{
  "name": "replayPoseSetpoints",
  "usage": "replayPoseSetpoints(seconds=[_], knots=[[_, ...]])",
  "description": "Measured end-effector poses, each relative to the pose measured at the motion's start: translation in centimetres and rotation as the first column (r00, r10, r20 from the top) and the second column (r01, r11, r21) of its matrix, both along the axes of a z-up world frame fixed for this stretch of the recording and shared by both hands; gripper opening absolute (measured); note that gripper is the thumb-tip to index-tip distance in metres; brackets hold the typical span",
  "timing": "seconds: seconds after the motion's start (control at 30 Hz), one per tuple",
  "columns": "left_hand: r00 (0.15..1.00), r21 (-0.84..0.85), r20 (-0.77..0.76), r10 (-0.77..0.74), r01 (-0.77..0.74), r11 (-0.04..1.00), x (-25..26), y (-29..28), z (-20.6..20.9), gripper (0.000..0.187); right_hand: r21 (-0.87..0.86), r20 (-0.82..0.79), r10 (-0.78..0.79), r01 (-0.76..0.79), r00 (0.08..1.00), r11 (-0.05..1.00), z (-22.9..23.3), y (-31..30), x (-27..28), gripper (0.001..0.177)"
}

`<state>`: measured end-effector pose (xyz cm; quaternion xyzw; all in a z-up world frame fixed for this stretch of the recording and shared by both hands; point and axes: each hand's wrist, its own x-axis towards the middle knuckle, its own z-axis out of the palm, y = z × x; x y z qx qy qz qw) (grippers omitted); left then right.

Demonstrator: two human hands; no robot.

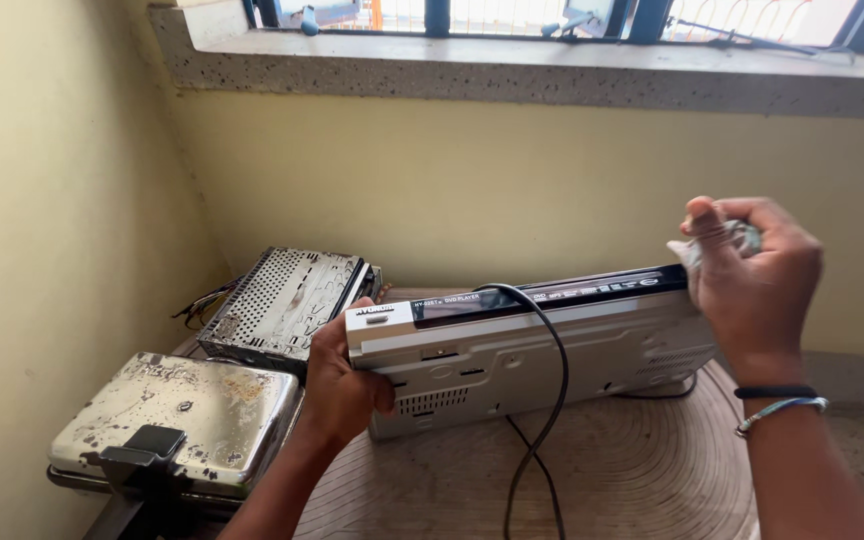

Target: The person wipes the bottom, sides, back, and front of a white DVD player with a cloth. They rotate the device to clean different surfaces, including the back panel with ports and the front face, while it rests on a table.

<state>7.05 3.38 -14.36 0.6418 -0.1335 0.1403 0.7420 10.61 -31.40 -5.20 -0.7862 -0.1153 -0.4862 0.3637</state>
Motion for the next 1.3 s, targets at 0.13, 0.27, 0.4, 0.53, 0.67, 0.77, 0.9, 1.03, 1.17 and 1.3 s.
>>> replayPoseSetpoints(seconds=[0.13, 0.27, 0.4, 0.53, 0.67, 0.77, 0.9, 1.03, 1.17, 1.3], knots=[[0.996, 0.091, 0.087, -0.011, 0.003, 0.996, 0.2, 0.6, 0.4, 0.030, 0.073, 0.054, 0.026, -0.030, 0.998, 0.997, -0.2, -0.8, 0.2, 0.049], [0.994, 0.116, -0.042, 0.097, -0.092, 0.989, -0.5, 1.5, 1.7, 0.036, 0.003, 0.162, -0.138, 0.140, 0.977, 0.990, -1.5, -1.2, -0.3, 0.045], [0.983, 0.159, -0.076, 0.166, -0.152, 0.975, -0.7, 1.7, 2.1, 0.033, 0.015, 0.220, -0.275, 0.279, 0.936, 0.960, -3.7, -1.3, -0.1, 0.025], [0.980, 0.122, 0.004, 0.201, -0.200, 0.972, -0.7, 1.2, 0.5, 0.028, -0.089, 0.298, -0.382, 0.424, 0.875, 0.901, -5.1, -1.0, 0.3, 0.011], [0.972, 0.035, 0.015, 0.233, -0.234, 0.972, -0.4, 0.7, -0.4, 0.024, -0.128, 0.216, -0.398, 0.430, 0.892, 0.894, -5.0, 0.4, 0.3, 0.013], [0.968, 0.011, 0.028, 0.249, -0.249, 0.968, -0.4, 0.3, -0.5, 0.017, -0.194, 0.181, -0.358, 0.390, 0.916, 0.900, -4.2, 3.9, -0.3, 0.014], [0.955, 0.090, 0.044, 0.293, -0.296, 0.951, -0.9, 0.3, -0.1, 0.018, -0.310, 0.197, -0.135, 0.193, 0.971, 0.931, -3.3, 10.5, -3.0, 0.013], [0.937, 0.218, 0.048, 0.345, -0.347, 0.912, -1.5, 0.6, 0.6, 0.020, -0.395, 0.182, 0.110, -0.030, 0.977, 0.918, -3.1, 12.6, -4.6, 0.013], [0.921, 0.292, 0.100, 0.375, -0.388, 0.874, -1.8, 0.5, 1.4, 0.020, -0.410, 0.214, -0.062, 0.147, 0.975, 0.900, -4.3, 6.8, -2.0, 0.015], [0.928, 0.281, 0.029, 0.372, -0.365, 0.887, -2.3, 0.3, 1.5, 0.016, -0.276, 0.187, -0.278, 0.322, 0.942, 0.906, -5.4, -2.1, -0.3, 0.021]])
